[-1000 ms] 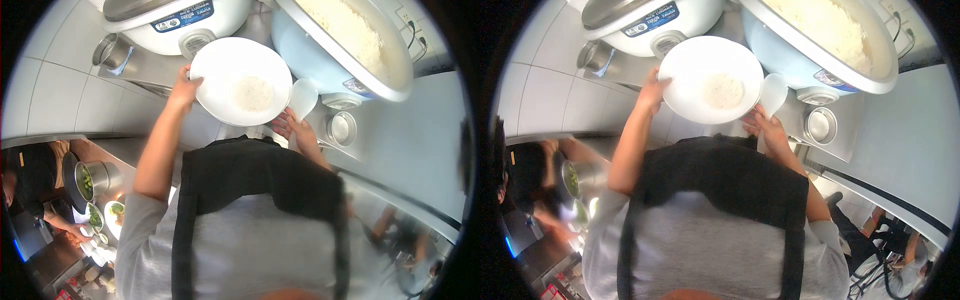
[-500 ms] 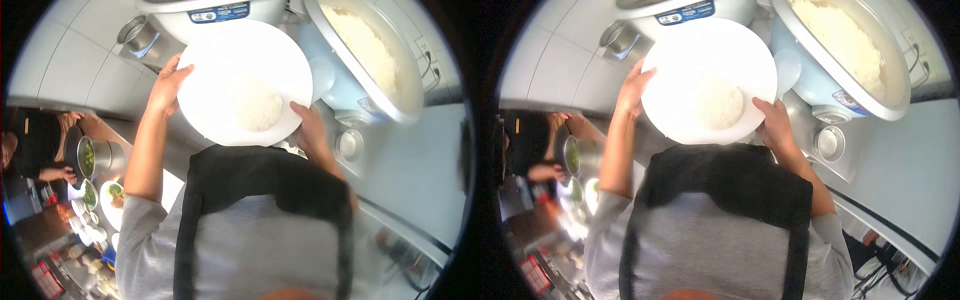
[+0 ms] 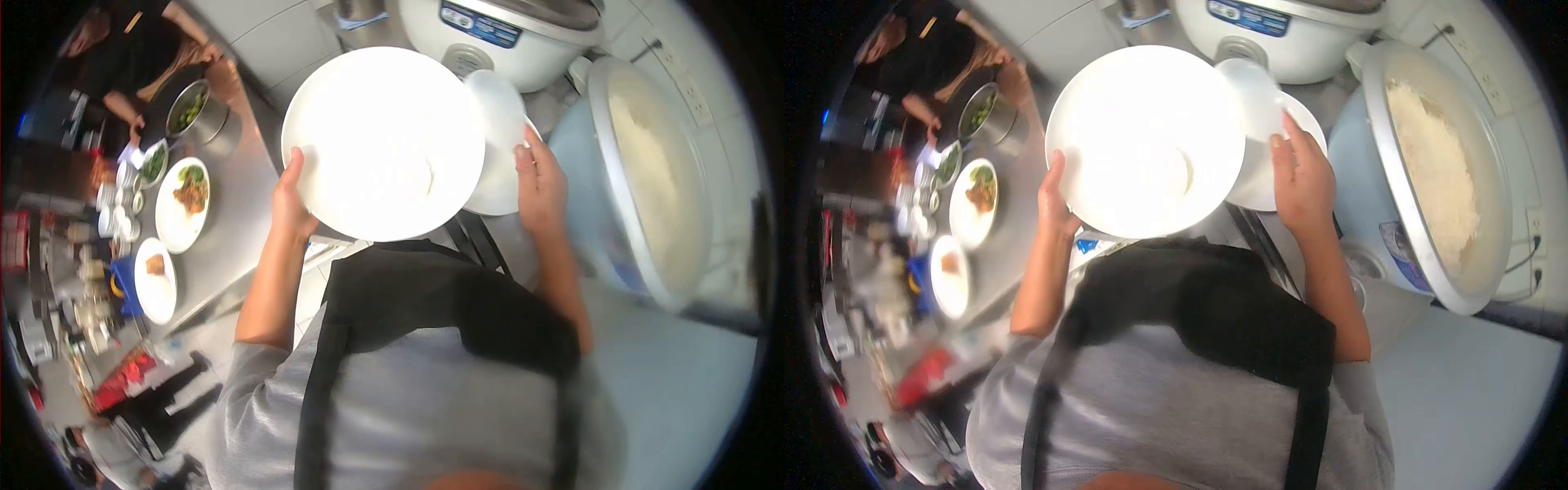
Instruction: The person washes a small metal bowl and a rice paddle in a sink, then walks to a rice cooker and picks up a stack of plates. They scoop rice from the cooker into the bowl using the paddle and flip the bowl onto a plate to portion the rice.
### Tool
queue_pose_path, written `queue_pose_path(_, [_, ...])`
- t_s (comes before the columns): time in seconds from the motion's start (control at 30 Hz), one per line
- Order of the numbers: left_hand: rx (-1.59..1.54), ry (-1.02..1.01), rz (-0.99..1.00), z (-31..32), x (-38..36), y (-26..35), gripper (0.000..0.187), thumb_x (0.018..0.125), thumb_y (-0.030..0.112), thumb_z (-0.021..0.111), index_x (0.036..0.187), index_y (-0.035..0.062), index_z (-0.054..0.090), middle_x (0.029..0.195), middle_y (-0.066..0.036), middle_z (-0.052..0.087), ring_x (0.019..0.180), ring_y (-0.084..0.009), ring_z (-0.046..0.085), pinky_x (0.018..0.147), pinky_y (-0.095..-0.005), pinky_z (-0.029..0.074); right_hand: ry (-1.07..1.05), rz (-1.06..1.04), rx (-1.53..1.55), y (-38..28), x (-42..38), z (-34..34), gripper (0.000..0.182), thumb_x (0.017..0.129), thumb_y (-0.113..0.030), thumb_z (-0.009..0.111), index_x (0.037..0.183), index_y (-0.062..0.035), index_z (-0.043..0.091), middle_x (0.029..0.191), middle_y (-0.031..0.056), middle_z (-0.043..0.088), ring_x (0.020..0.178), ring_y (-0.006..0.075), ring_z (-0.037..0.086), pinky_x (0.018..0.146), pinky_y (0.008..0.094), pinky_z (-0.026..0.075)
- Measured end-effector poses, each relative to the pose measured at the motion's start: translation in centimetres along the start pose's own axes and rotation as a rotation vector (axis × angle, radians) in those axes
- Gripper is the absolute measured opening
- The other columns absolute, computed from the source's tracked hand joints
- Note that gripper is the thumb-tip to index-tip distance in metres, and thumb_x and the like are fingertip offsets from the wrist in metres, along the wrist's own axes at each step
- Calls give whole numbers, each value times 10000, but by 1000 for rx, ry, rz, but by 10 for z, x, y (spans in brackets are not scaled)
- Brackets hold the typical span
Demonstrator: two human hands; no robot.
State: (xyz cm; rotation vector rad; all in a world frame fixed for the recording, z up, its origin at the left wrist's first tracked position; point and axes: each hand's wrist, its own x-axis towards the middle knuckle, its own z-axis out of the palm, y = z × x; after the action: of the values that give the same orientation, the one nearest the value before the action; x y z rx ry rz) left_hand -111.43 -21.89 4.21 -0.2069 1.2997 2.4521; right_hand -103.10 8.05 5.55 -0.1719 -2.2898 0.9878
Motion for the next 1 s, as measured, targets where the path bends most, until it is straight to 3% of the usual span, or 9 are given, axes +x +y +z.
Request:
queue_pose_path(0.1, [-3,49,19,-17,-38,-2,624,889,419,489,1291,-40,356,1226,-174,488,1139,-303,477,944,-411,402,-289,-210,-95,-50,11,4,292,839,-177,569,1119,-97,585,810,82,573,726,268,565,650,348,448])
queue_pose_path(0.13, [-11,57,22,-24,-50,-4,626,890,424,485,1292,-39,355,1223,-175,490,1140,-303,477,942,-411,406,-314,-277,-134,-58,15,13,317,809,-162,593,1126,-171,589,794,65,563,716,270,553,633,354,441])
queue_pose_path(0.27, [-39,82,76,-53,-96,-9,612,896,419,475,1291,-33,356,1224,-173,486,1124,-296,492,935,-399,416,-417,-460,-116,-91,19,42,263,809,-164,585,1067,-200,625,763,44,545,686,240,549,608,343,439])
queue_pose_path(0.37, [-65,121,174,-76,-131,-5,596,903,412,465,1290,-28,355,1222,-171,487,1116,-289,501,931,-394,422,-610,-753,-172,-116,0,54,256,796,-152,588,1040,-211,642,758,31,537,701,214,551,599,341,446])
queue_pose_path(0.6, [-193,260,335,-147,-229,12,590,910,419,448,1297,-15,348,1247,-168,470,1139,-285,486,943,-398,415,-739,-963,-28,-205,-58,95,347,747,-67,575,1057,-208,640,798,23,542,744,192,555,635,318,485])
queue_pose_path(0.7, [-247,313,400,-187,-285,18,600,910,431,440,1307,-7,334,1271,-165,453,1162,-288,466,961,-408,398,-664,-999,53,-254,-97,121,350,754,-46,553,1065,-187,632,823,21,547,750,195,566,629,322,486])
queue_pose_path(0.77, [-278,355,465,-215,-324,15,607,911,438,434,1314,-2,324,1282,-163,444,1174,-290,454,973,-416,385,-538,-904,173,-281,-119,137,340,774,-51,535,1081,-170,619,814,62,537,754,228,569,648,350,481])
queue_pose_path(0.83, [-317,429,514,-244,-371,17,615,911,446,429,1321,2,314,1291,-160,438,1183,-293,446,983,-423,373,-631,-714,387,-313,-146,154,357,767,-45,546,1101,-157,605,831,88,535,751,255,563,646,356,475])
queue_pose_path(1.0, [-318,587,685,-297,-470,20,631,908,461,427,1319,-5,319,1302,-163,432,1192,-291,440,998,-415,359,-786,-1061,293,-390,-246,203,409,736,3,539,1116,-141,589,853,101,525,764,286,557,646,373,464])
